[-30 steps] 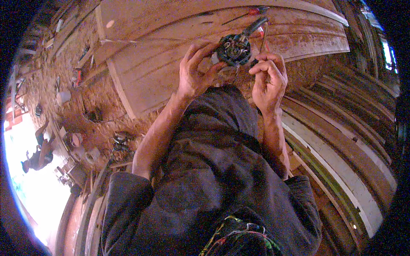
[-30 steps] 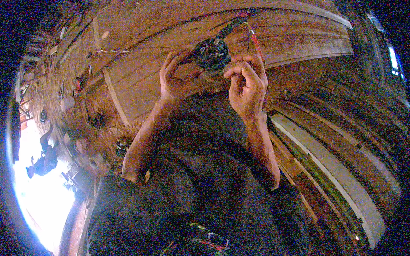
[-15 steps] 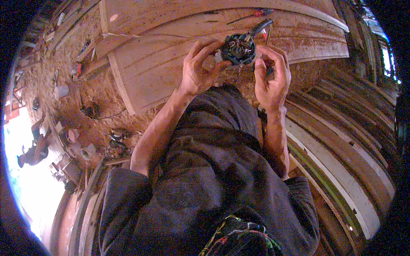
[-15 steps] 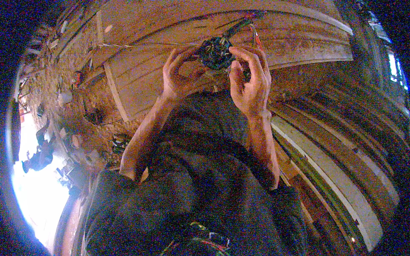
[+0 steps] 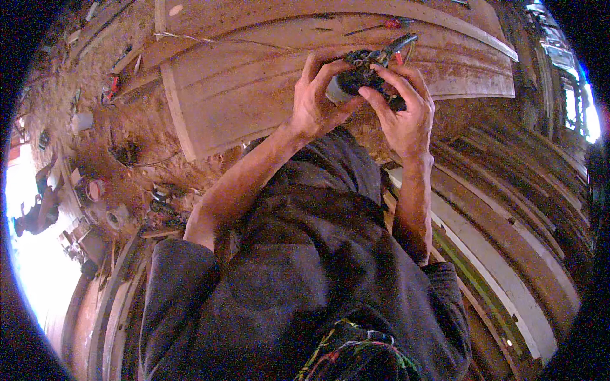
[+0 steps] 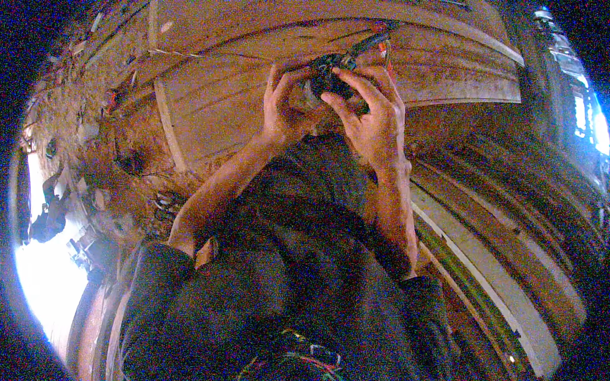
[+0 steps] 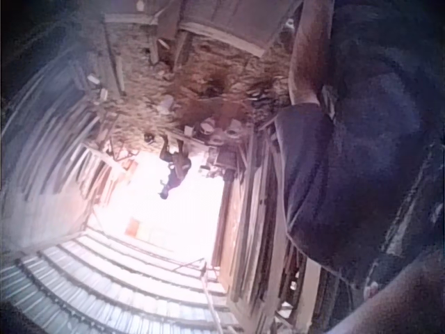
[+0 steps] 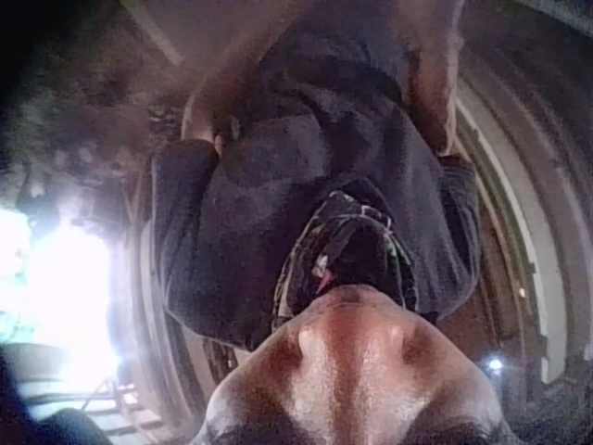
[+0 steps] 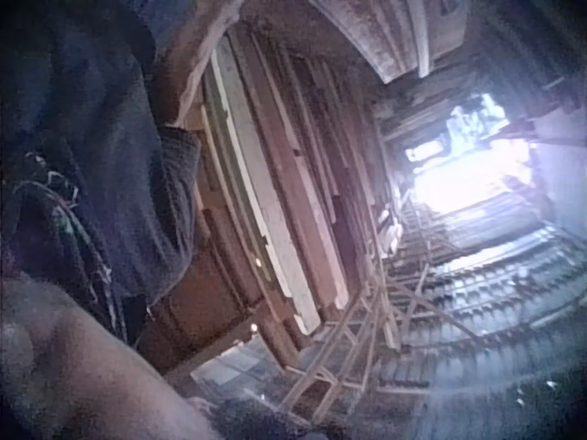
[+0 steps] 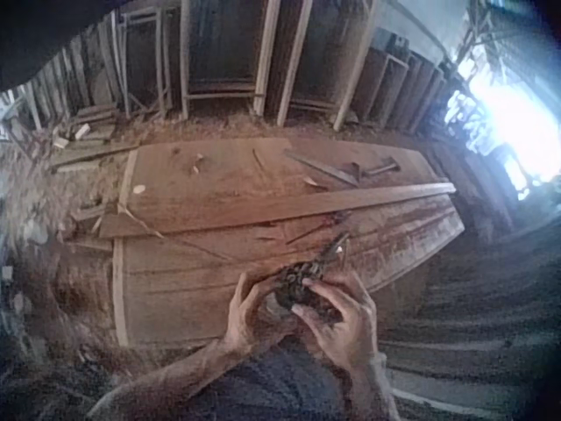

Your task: The person assembles a handheld power tool by attaching a metal blade to the body and securing it with a screwdriver. The person then attaches a black plastic housing to the tool and tightens screws to complete the assembly.

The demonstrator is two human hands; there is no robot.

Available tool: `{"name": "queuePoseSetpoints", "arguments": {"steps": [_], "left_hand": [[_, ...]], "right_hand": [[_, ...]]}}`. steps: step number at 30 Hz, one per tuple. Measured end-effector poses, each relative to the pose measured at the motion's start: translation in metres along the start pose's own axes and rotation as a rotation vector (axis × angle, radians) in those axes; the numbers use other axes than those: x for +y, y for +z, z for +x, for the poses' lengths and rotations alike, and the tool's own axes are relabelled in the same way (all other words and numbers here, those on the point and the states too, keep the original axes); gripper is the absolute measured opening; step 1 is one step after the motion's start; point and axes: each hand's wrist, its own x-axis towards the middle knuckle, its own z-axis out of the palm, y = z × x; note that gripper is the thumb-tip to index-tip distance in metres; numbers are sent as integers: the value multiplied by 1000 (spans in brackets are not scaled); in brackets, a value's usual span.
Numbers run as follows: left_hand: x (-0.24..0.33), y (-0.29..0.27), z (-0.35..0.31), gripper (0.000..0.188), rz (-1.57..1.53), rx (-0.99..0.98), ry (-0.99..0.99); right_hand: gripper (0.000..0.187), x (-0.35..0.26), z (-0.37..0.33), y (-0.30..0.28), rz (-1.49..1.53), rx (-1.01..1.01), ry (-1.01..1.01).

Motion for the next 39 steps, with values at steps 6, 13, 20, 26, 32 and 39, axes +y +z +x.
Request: {"name": "queuePoseSetpoints", "arguments": {"steps": [6,13,20,26,32,39], "left_hand": [[-3,-1,0,59,-33,27,4],[-2,-1,0,54,-34,33,17],[-12,3,-3,55,-42,42,10],[-9,4,0,56,-81,48,29],[-9,2,-2,56,-78,38,0],[-6,2,-3,55,-69,18,-33]], "right_hand": [[36,3,5,-1,-9,-38,2],[32,-3,6,8,-56,-5,29],[26,-4,16,3,-131,-121,-5],[24,-9,15,-2,-59,-124,53],[25,-2,17,-4,-125,-136,-25],[27,-7,13,-8,-115,-175,101]]}}
